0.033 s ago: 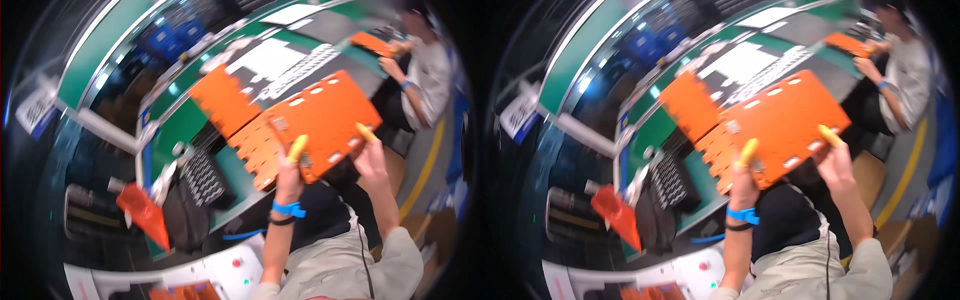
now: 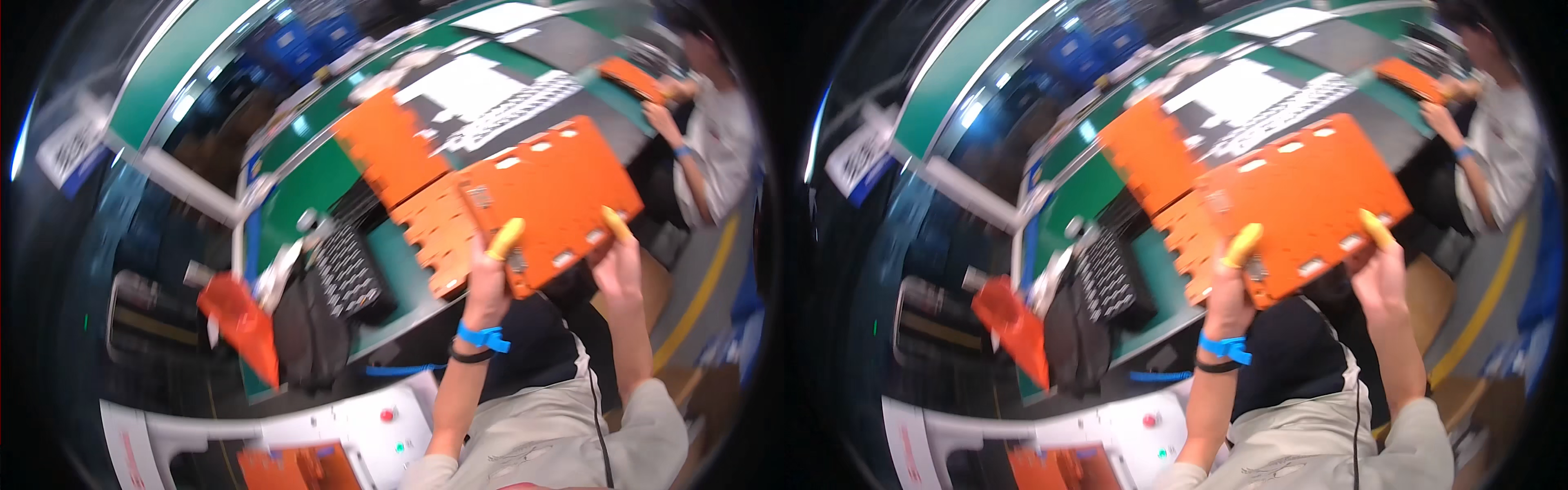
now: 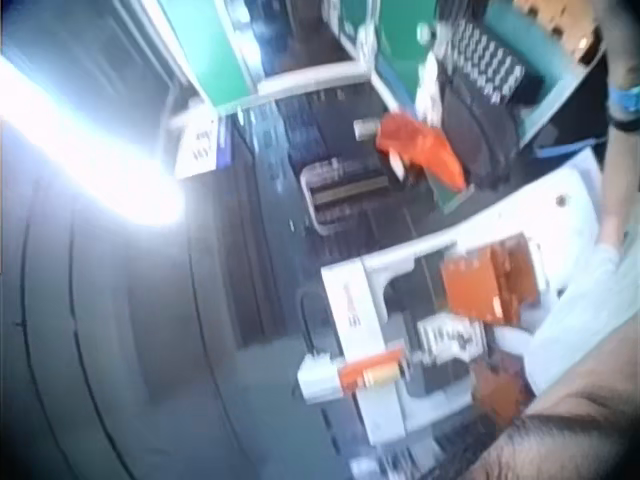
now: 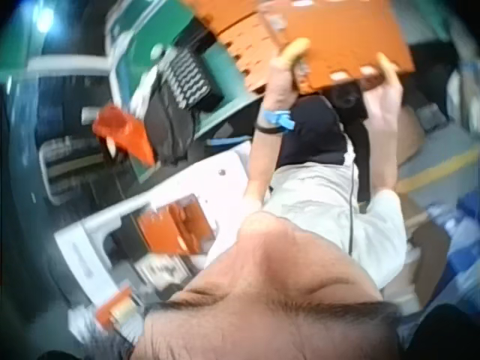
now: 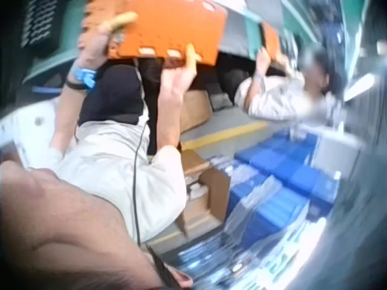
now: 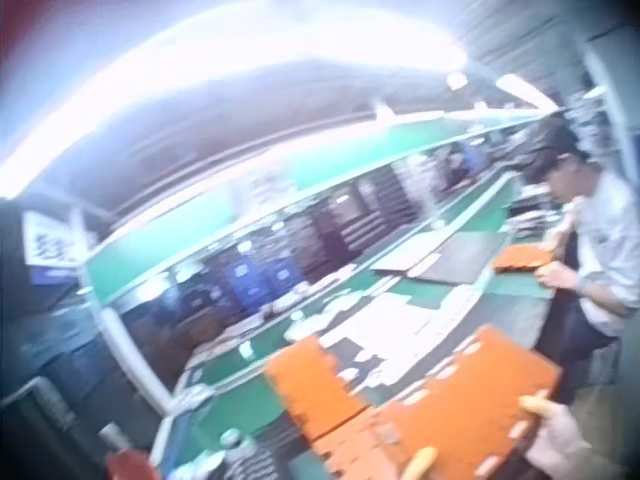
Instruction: The person places small silver components onto an orange circuit board and secures them with a yellow tool. They then place the board into a white machine labeled 'Oushi' and press a button. The person repeats this process with multiple boards, handling them one at a time.
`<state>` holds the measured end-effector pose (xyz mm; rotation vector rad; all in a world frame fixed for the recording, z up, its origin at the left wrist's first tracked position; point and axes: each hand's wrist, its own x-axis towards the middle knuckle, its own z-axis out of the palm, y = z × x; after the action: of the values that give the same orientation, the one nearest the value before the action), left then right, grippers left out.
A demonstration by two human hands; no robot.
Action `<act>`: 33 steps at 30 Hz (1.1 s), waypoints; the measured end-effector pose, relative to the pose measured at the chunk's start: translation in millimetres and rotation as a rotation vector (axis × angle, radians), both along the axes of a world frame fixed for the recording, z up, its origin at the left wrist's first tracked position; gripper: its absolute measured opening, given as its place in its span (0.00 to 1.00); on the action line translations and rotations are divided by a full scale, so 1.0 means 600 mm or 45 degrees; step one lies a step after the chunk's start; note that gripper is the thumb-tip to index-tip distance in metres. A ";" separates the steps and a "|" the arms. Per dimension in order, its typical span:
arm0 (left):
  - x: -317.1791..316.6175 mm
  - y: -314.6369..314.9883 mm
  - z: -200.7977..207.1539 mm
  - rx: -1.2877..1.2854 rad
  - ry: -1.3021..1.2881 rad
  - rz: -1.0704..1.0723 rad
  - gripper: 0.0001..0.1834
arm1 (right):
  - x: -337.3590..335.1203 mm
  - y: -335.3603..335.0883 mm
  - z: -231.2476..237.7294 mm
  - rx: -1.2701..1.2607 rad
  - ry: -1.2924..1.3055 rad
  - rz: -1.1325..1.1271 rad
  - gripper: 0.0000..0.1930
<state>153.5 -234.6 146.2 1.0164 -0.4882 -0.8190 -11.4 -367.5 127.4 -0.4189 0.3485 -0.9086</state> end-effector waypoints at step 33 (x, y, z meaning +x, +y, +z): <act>-0.666 0.788 -0.070 -0.918 -0.465 2.213 0.31 | 0.018 0.633 0.092 0.066 -0.254 3.003 0.31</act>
<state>-246.1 238.5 104.1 0.5487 -0.0375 1.0488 -0.7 12.5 182.6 -0.3888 -0.3945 1.3592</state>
